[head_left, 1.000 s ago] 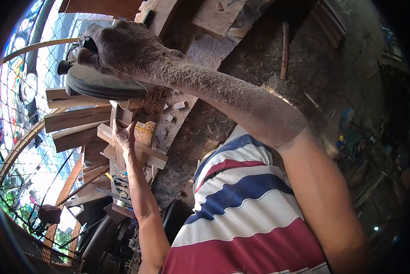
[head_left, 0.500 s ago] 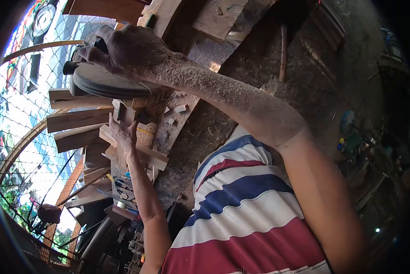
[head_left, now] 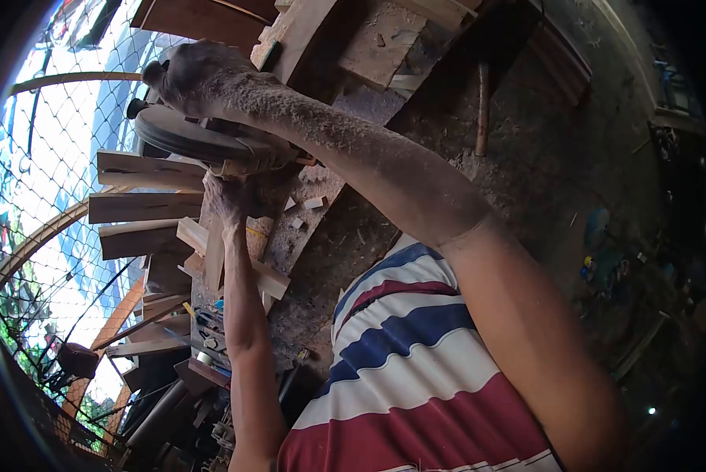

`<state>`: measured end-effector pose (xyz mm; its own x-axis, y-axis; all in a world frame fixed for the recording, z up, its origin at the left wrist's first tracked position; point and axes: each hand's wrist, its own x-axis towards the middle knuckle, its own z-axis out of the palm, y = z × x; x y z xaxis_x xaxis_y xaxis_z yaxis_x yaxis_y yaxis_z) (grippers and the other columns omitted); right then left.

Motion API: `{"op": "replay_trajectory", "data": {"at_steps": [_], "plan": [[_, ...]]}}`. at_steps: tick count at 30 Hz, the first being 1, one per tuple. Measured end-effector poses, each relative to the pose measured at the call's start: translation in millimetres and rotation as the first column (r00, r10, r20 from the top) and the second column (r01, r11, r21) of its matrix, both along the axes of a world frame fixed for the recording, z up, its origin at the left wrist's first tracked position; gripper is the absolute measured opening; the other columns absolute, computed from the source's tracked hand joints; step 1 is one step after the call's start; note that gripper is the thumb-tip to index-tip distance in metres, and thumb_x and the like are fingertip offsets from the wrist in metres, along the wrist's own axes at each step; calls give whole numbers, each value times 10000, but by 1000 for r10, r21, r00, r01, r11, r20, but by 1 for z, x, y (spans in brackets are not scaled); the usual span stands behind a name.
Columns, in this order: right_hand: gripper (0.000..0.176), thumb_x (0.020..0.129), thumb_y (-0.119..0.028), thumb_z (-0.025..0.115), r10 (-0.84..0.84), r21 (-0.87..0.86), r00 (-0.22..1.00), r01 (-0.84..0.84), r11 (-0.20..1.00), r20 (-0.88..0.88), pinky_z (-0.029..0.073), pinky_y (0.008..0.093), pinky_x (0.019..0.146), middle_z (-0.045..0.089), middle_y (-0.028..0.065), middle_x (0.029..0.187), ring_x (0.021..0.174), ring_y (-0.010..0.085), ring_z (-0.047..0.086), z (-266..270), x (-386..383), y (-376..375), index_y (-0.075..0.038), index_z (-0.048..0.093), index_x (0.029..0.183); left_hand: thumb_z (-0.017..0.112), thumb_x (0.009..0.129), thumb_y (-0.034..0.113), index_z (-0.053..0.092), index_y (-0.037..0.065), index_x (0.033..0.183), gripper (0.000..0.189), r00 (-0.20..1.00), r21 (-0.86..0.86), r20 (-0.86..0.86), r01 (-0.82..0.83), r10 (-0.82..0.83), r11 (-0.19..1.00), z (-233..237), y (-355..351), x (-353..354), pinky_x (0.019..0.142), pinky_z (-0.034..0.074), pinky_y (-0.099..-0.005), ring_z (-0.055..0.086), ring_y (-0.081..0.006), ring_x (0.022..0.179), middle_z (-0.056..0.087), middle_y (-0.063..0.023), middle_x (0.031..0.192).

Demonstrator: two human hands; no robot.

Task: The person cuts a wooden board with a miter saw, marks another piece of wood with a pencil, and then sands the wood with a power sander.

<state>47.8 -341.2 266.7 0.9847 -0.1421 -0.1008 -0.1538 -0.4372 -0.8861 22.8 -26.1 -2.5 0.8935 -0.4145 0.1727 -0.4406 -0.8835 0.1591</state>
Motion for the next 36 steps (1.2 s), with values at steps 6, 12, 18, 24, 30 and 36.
{"op": "replay_trajectory", "data": {"at_steps": [6, 12, 18, 24, 30, 36], "plan": [[717, 1140, -622, 332, 23, -146, 993, -7, 989, 114, 637, 531, 994, 794, 186, 955, 1013, 383, 810, -33, 1, 4, -76, 797, 1126, 949, 676, 538, 574, -31, 1370, 973, 996, -7, -79, -47, 47, 999, -5, 6, 1, 1083, 487, -586, 597, -484, 1309, 652, -267, 1328], [899, 1098, -813, 191, -66, -72, 982, 80, 994, 178, 677, 518, 909, 777, 95, 792, 897, 329, 829, -62, -8, 6, -149, 797, 1067, 850, 801, 631, 552, -47, 1446, 982, 999, -5, -31, 10, -10, 1000, -17, 18, 5, 1093, 480, -583, 589, -484, 1344, 637, -286, 1408], [815, 1095, -724, 332, -34, -35, 987, 40, 999, 154, 673, 538, 896, 806, 181, 914, 941, 362, 828, -51, -24, -3, -54, 794, 1111, 832, 820, 667, 514, -56, 1548, 1074, 995, 50, -92, -32, 37, 998, -17, 21, 5, 1132, 469, -569, 568, -474, 1408, 607, -291, 1510], [741, 1092, -662, 438, -26, 18, 994, 24, 1000, 109, 655, 548, 946, 823, 218, 1001, 1001, 379, 824, -46, -30, -8, -11, 762, 1238, 818, 836, 619, 513, -89, 1552, 1051, 996, 72, -79, -33, 39, 997, -16, 22, 2, 1169, 448, -566, 550, -489, 1435, 597, -317, 1527], [913, 1094, -828, 261, -72, -39, 985, 79, 996, 159, 673, 513, 897, 757, 104, 745, 866, 315, 825, -64, -24, 1, -91, 788, 987, 805, 837, 598, 493, -117, 1560, 1064, 989, 101, -124, -68, 80, 993, -19, 25, 3, 1190, 433, -571, 536, -504, 1448, 580, -342, 1545], [896, 1097, -822, 289, -81, -15, 971, 86, 996, 225, 675, 537, 812, 739, 111, 707, 759, 312, 811, -72, -25, 1, -93, 771, 900, 801, 823, 679, 484, -104, 1579, 1134, 983, 136, -166, -62, 85, 989, -19, 27, 7, 1194, 427, -572, 521, -488, 1474, 564, -334, 1571]]}}
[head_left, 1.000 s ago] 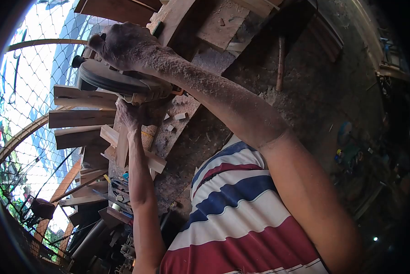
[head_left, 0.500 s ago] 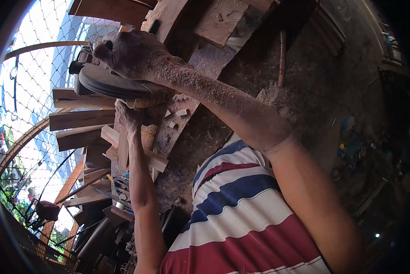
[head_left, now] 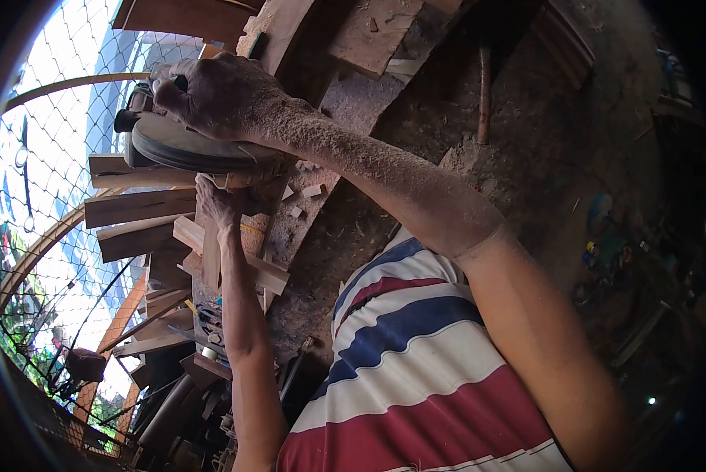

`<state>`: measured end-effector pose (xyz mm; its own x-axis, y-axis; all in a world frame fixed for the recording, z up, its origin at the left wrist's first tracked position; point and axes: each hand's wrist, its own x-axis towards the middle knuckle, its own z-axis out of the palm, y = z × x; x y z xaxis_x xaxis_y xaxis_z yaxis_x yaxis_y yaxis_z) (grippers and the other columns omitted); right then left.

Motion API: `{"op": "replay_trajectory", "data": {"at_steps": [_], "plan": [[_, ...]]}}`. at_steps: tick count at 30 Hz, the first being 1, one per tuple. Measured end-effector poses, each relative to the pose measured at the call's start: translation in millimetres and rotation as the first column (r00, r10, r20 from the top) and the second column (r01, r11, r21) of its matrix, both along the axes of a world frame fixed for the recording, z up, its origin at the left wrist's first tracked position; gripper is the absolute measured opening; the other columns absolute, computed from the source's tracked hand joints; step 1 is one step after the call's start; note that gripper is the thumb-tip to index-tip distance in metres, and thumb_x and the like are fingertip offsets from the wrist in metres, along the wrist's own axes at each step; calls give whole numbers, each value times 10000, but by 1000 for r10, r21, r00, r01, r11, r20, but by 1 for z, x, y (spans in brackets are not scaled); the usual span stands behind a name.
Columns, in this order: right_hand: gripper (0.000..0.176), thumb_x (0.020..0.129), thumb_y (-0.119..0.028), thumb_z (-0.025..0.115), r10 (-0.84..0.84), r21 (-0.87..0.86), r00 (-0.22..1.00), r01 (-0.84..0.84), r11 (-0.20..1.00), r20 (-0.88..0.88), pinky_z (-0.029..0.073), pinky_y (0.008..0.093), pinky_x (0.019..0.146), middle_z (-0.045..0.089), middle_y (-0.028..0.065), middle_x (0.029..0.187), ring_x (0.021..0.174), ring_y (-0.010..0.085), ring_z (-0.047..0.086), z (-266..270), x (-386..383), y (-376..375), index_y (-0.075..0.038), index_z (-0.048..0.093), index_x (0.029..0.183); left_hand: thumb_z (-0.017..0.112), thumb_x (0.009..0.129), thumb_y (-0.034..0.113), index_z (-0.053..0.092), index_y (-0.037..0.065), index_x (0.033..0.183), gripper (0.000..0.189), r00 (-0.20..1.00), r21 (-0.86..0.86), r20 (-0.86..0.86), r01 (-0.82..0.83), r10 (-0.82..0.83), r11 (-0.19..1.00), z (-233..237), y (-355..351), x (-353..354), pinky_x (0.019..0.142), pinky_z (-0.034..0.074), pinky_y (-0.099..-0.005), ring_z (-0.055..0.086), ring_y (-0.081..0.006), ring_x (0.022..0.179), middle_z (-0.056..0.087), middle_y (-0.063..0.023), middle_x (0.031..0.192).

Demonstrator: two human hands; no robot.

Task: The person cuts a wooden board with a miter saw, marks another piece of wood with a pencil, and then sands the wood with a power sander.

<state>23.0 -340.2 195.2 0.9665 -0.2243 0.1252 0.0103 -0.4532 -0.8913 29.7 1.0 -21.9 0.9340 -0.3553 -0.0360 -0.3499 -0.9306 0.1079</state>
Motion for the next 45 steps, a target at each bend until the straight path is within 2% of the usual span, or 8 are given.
{"op": "replay_trajectory", "data": {"at_steps": [4, 13, 16, 30, 32, 35, 41, 45], "plan": [[719, 1099, -638, 441, 119, 54, 988, -114, 992, -94, 649, 550, 981, 826, 220, 1015, 1015, 383, 826, 20, -10, -13, -33, 744, 1342, 809, 816, 693, 480, -91, 1586, 1148, 1000, -33, 19, 18, -18, 999, -4, 3, 0, 1189, 429, -571, 520, -481, 1476, 558, -323, 1583], [693, 1089, -615, 456, 62, 62, 997, -60, 996, -45, 655, 537, 994, 829, 213, 1050, 1014, 385, 826, 12, -14, -11, -38, 736, 1351, 817, 817, 706, 506, -67, 1554, 1112, 994, -97, 99, 54, -44, 994, 5, -5, -5, 1148, 456, -560, 554, -460, 1432, 597, -286, 1525], [942, 1072, -862, 272, -17, 53, 996, 12, 999, 93, 679, 526, 846, 751, 112, 712, 812, 312, 824, 0, -10, -5, -74, 758, 899, 824, 820, 690, 508, -65, 1553, 1099, 995, -98, 100, 36, -27, 995, 5, -7, -5, 1144, 459, -562, 555, -457, 1431, 597, -284, 1525], [558, 1144, -592, 442, 45, 127, 997, -52, 991, 55, 608, 619, 868, 775, 254, 993, 965, 510, 764, -5, -11, -6, -105, 683, 1271, 926, 812, 437, 586, 42, 1388, 776, 992, -171, 116, -34, 54, 985, 32, -29, -16, 955, 543, -562, 663, -430, 1184, 658, -229, 1278], [751, 1136, -723, 334, 30, 94, 994, -40, 995, 101, 586, 577, 883, 762, 251, 988, 1031, 500, 758, -2, -2, -4, -91, 715, 1274, 987, 724, 459, 588, 48, 1389, 878, 983, -176, 152, -75, 102, 982, 21, -27, -19, 1002, 527, -556, 653, -409, 1224, 662, -215, 1286], [856, 1108, -798, 318, 82, 84, 996, -79, 993, -27, 563, 505, 913, 750, 253, 1063, 1096, 443, 757, 18, 10, -4, -62, 715, 1294, 1015, 591, 484, 606, 67, 1330, 942, 992, -176, 89, -75, 92, 981, 23, -27, -16, 1023, 504, -507, 641, -366, 1207, 668, -147, 1255], [737, 1161, -606, 442, 62, 294, 995, -36, 955, -78, 390, 342, 547, 475, 13, 698, 595, 94, 443, 4, -6, -5, 25, 678, 1461, 967, 659, 546, 612, 75, 1307, 876, 990, -186, 121, -54, 77, 981, 38, -31, -20, 1010, 487, -485, 642, -332, 1189, 658, -122, 1224], [609, 1180, -555, 439, 24, 320, 1000, -23, 947, 3, 344, 313, 499, 447, -39, 618, 543, 58, 445, -9, -10, -3, 3, 680, 1149, 951, 668, 580, 616, 78, 1302, 876, 990, -167, 126, -47, 69, 985, 37, -31, -22, 1004, 492, -478, 641, -325, 1201, 661, -121, 1233]]}}
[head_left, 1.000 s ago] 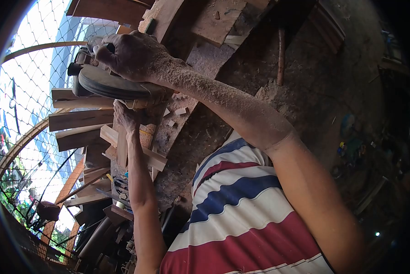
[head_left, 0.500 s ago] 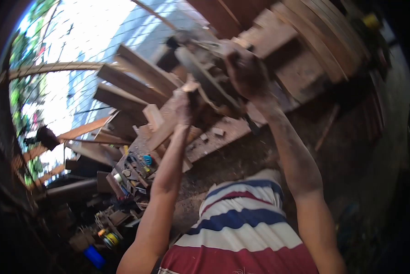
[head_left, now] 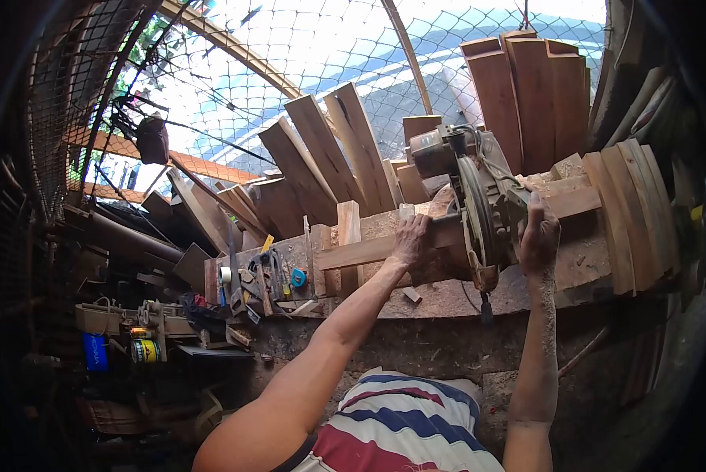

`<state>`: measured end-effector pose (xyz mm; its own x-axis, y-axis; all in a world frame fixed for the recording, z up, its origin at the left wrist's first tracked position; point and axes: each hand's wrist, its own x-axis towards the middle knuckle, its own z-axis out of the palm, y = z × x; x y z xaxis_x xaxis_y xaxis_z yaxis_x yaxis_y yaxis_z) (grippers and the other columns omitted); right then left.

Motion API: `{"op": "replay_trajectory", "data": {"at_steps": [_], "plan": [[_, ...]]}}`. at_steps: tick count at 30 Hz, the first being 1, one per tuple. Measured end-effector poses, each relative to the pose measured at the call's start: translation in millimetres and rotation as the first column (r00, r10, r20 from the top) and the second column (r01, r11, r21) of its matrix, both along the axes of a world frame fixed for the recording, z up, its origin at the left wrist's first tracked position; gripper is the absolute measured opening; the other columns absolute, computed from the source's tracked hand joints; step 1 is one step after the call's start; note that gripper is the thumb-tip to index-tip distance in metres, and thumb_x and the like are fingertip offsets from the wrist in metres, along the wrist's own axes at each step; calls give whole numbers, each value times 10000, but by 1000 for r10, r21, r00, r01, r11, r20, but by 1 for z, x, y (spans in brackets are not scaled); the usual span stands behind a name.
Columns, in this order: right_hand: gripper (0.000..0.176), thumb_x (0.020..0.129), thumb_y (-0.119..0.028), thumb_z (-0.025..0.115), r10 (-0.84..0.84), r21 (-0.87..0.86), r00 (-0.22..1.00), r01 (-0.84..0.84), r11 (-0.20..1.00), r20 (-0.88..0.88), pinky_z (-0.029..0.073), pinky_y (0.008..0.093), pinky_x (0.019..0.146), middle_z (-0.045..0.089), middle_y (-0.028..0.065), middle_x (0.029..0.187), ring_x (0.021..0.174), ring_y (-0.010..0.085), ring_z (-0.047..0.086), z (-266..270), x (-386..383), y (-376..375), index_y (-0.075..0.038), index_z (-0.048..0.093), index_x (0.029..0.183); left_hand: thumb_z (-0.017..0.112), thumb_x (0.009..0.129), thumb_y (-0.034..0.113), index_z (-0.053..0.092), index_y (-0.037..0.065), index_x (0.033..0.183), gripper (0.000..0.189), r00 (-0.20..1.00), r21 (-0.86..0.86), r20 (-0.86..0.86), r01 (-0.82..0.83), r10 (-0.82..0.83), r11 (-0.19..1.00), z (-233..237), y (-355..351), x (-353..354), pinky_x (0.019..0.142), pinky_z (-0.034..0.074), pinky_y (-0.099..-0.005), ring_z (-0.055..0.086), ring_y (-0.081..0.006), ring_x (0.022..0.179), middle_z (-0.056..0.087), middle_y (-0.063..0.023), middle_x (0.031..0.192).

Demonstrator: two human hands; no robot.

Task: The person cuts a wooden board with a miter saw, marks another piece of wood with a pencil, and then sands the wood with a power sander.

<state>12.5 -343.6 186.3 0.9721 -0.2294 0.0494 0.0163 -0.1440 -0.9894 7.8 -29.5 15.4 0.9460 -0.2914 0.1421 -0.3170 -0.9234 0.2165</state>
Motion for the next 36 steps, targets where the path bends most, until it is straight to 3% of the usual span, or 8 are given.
{"op": "replay_trajectory", "data": {"at_steps": [6, 11, 18, 22, 24, 26, 28, 36], "plan": [[628, 1187, -537, 416, -8, -29, 1000, 9, 1000, 19, 340, 307, 496, 466, -40, 602, 539, 58, 457, -14, -1, -3, -3, 709, 1036, 957, 660, 577, 615, 73, 1303, 885, 1000, -15, -16, 0, 0, 1000, -2, 1, 3, 1026, 493, -476, 640, -325, 1224, 664, -128, 1250], [653, 1179, -503, 472, 16, -30, 1000, -16, 999, 14, 376, 288, 529, 490, -51, 696, 613, 44, 467, -8, -6, -8, 50, 680, 1455, 939, 682, 607, 615, 60, 1302, 888, 999, -17, -43, 4, -4, 1000, 3, 0, 2, 1034, 492, -477, 643, -327, 1228, 672, -135, 1239], [633, 1194, -509, 436, 11, 7, 999, -11, 1000, 35, 324, 275, 516, 504, -58, 676, 584, 23, 435, -22, -11, -6, 27, 722, 1372, 931, 729, 534, 616, 58, 1304, 810, 1000, -18, -9, -8, 8, 1000, 6, 2, 1, 1037, 493, -488, 647, -341, 1223, 674, -147, 1220], [759, 1156, -673, 383, -30, -163, 987, 56, 985, 157, 381, 369, 531, 504, -10, 588, 549, 104, 519, -16, -5, -2, -14, 718, 987, 957, 710, 420, 615, 67, 1288, 759, 997, -3, -66, -35, 35, 999, 1, -1, 1, 1044, 499, -501, 647, -353, 1229, 672, -157, 1227], [762, 1143, -704, 342, 23, -287, 993, 11, 958, 116, 474, 503, 681, 609, 170, 771, 750, 345, 631, -16, 6, -11, -34, 700, 1084, 972, 653, 294, 608, 50, 1281, 765, 996, -110, -69, -55, 47, 992, 2, -4, 0, 1062, 497, -524, 646, -398, 1224, 668, -179, 1248], [746, 1151, -667, 324, 43, -293, 999, -43, 955, -6, 549, 601, 840, 720, 324, 1005, 1013, 548, 714, 6, 9, -6, -50, 711, 1309, 985, 666, 420, 612, 40, 1278, 811, 1000, -110, -21, -13, 11, 994, -15, 3, 2, 1049, 495, -520, 644, -409, 1202, 667, -186, 1224], [691, 1151, -620, 359, 8, -247, 1000, -12, 969, -15, 572, 586, 877, 743, 323, 1067, 1091, 541, 718, 19, 11, -1, -62, 711, 1356, 922, 670, 710, 626, 44, 1237, 924, 1000, -83, -1, -7, 7, 996, -14, 2, 4, 1012, 486, -514, 646, -381, 1181, 666, -169, 1188], [615, 1129, -524, 475, -13, -129, 1000, 10, 992, -21, 602, 507, 826, 764, 283, 956, 965, 452, 801, 10, -17, -6, -33, 715, 1410, 911, 719, 618, 627, 66, 1251, 818, 1000, -70, -14, 1, -2, 998, -21, 7, 5, 998, 479, -497, 642, -353, 1188, 667, -137, 1179]]}}
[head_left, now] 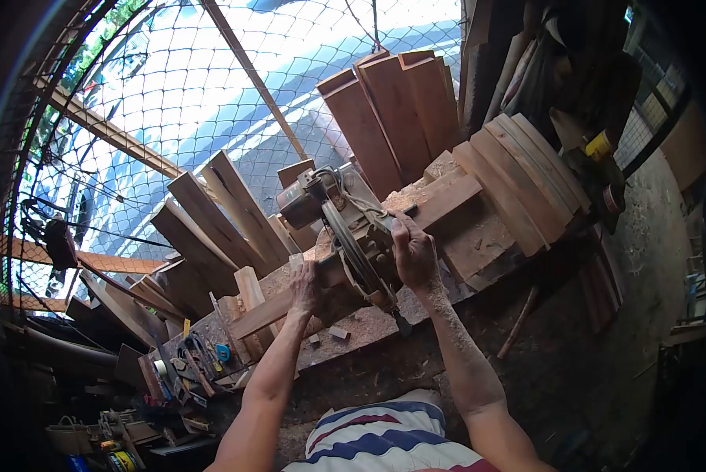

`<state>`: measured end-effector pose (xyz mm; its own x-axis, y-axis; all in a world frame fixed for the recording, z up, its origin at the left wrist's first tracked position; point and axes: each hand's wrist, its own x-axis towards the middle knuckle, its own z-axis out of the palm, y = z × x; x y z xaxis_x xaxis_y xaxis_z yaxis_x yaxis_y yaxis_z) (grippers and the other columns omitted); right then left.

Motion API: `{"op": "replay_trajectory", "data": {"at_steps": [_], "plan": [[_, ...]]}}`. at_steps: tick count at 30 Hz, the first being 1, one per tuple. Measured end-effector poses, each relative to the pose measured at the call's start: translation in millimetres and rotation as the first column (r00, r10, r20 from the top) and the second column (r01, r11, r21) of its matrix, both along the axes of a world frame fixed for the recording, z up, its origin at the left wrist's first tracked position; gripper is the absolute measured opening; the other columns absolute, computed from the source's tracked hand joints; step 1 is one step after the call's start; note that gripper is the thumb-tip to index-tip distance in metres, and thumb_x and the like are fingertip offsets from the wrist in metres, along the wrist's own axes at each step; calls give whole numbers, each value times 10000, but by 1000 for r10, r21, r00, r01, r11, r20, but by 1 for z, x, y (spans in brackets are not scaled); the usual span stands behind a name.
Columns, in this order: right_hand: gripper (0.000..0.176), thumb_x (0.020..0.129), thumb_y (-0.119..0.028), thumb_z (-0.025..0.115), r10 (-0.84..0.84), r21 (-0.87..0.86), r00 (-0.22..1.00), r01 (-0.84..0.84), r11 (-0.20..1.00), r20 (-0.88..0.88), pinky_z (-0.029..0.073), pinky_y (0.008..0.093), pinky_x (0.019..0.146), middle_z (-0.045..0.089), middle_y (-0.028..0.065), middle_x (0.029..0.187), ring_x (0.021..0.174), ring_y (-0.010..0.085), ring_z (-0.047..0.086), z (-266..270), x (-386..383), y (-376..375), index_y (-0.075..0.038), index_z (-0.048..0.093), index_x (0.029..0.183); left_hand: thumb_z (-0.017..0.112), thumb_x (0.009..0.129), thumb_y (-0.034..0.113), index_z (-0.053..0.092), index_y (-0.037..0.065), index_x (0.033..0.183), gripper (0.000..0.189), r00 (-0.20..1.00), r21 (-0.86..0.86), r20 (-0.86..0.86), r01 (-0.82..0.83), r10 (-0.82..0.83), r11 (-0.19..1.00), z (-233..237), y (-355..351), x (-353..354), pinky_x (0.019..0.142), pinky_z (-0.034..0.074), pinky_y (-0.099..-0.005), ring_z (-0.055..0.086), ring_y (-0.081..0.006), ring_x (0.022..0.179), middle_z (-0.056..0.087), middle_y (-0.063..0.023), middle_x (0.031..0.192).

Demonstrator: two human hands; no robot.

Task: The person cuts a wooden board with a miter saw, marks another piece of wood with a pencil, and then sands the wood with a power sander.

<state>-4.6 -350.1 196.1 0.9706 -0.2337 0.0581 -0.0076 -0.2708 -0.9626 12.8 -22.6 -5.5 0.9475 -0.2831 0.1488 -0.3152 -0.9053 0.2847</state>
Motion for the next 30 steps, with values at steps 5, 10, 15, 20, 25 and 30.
{"op": "replay_trajectory", "data": {"at_steps": [5, 10, 15, 20, 25, 30], "plan": [[616, 1128, -517, 481, -23, 1, 1000, 23, 1000, 5, 590, 475, 750, 723, 249, 826, 810, 367, 801, 0, -2, 1, -25, 713, 1417, 912, 723, 607, 626, 70, 1254, 808, 1000, 42, -2, 11, -11, 999, 1, 1, 2, 994, 480, -497, 643, -355, 1184, 665, -134, 1168], [580, 1149, -454, 477, -47, -21, 989, 50, 999, 137, 467, 357, 557, 523, 50, 617, 589, 100, 550, -16, -2, 2, 7, 712, 1411, 906, 737, 602, 620, 77, 1260, 795, 1000, 57, 3, 12, -13, 998, -5, 1, 3, 991, 480, -497, 648, -351, 1174, 663, -131, 1161], [582, 1133, -480, 486, -17, 11, 999, 17, 1000, 35, 536, 410, 643, 605, 146, 687, 665, 198, 684, -14, -5, -1, -26, 716, 1415, 917, 721, 576, 622, 82, 1270, 795, 1000, 11, 6, -2, 2, 1000, -1, 1, 1, 1005, 482, -491, 651, -340, 1183, 669, -129, 1168], [581, 1121, -495, 493, -23, 9, 1000, 22, 1000, 13, 590, 464, 712, 685, 225, 766, 751, 322, 786, -11, -6, 0, -44, 718, 1410, 955, 656, 509, 622, 87, 1267, 814, 1000, 12, -1, -11, 11, 1000, -5, 3, 2, 1015, 483, -485, 651, -336, 1204, 679, -125, 1182], [639, 1112, -580, 424, -15, -22, 1000, 15, 1000, 8, 587, 576, 918, 755, 313, 1047, 1104, 527, 739, 5, 17, 5, -87, 703, 1410, 958, 732, 402, 601, 59, 1342, 785, 998, 20, -48, -28, 28, 999, 10, -5, -2, 1044, 490, -515, 640, -385, 1234, 659, -160, 1266], [597, 1107, -588, 437, -10, -24, 1000, 10, 1000, 17, 591, 563, 966, 773, 292, 1097, 1116, 500, 742, 14, 8, 4, -110, 736, 1302, 915, 701, 380, 626, 61, 1312, 748, 1000, 25, -17, -18, 18, 1000, 8, -5, -2, 1074, 496, -537, 633, -415, 1252, 678, -194, 1263]]}}
